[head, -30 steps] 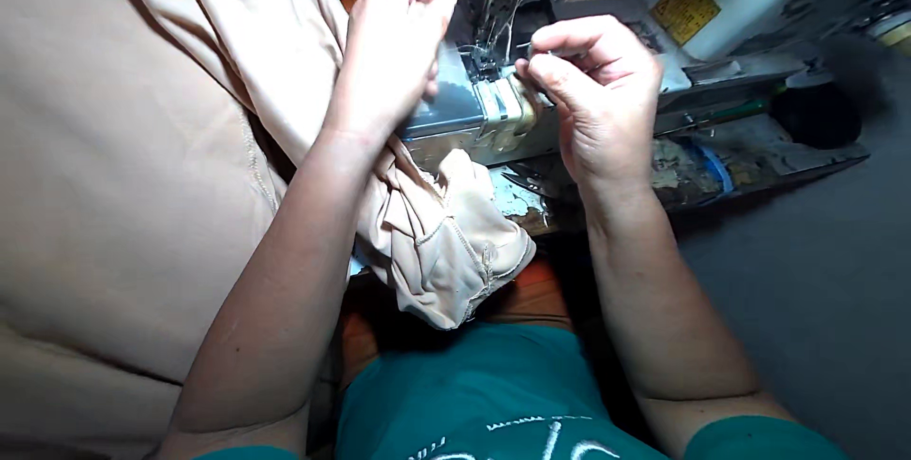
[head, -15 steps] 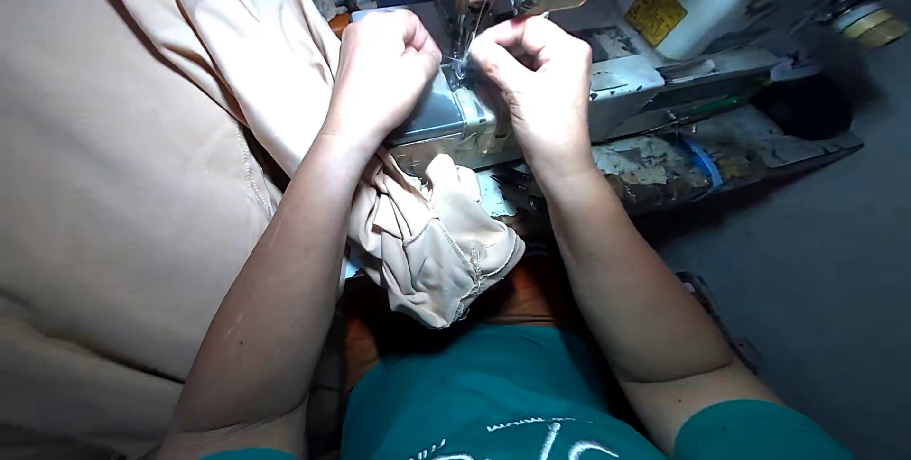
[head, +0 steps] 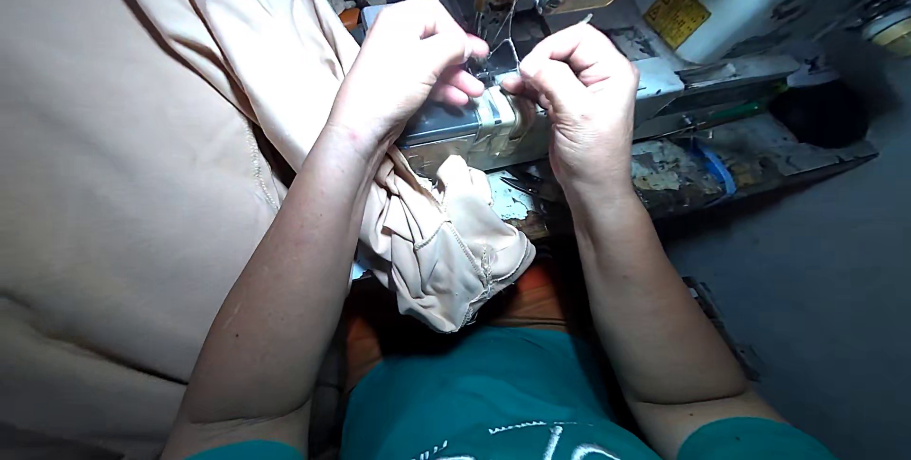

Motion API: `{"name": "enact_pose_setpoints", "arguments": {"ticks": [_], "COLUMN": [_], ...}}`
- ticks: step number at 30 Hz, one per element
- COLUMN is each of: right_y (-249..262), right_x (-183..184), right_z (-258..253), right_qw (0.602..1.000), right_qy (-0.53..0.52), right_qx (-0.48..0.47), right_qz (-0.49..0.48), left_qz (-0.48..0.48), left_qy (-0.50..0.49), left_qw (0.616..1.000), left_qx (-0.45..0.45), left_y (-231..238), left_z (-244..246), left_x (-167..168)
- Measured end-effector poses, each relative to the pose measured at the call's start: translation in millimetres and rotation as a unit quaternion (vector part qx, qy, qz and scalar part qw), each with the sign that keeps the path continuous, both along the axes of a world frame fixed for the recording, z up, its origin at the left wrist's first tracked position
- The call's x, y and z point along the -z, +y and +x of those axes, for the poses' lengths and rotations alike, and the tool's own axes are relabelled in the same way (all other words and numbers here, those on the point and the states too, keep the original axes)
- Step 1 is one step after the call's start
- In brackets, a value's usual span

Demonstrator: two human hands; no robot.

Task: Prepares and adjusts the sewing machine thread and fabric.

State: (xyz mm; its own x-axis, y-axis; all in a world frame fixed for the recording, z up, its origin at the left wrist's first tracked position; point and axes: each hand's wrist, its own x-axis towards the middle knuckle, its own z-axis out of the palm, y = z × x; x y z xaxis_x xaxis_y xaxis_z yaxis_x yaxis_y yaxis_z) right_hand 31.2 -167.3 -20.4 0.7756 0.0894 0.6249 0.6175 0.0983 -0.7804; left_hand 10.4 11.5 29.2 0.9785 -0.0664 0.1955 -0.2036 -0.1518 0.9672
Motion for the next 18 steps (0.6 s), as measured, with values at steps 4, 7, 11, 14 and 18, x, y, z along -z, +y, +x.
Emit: {"name": "enact_pose_setpoints", "arguments": {"ticks": [4,7,11,14,18], "right_y": [0,1,-1,-3,-9], "right_x": [-3,-8,-10,-10,-6], "right_z": [-1,-2,-2,-3,-3], "right_qw": [1.000,0.998,0.996,0.995,0.992], "right_qy": [-0.003,-0.009,0.004,0.018,0.017], "right_qx": [-0.029,-0.055,-0.091,-0.098,-0.113], "right_qz": [-0.012,-0.027,-0.011,0.015,0.043], "left_qz": [0.136,0.348,0.483,0.512,0.509], "left_qy": [-0.054,-0.170,-0.246,-0.266,-0.278], "left_qw": [0.989,0.922,0.840,0.817,0.814], "left_qx": [0.034,0.025,0.025,0.025,0.027], "left_y": [5,11,10,11,14], "left_z": [6,13,19,24,25], "left_x": [2,3,-1,1,4]}}
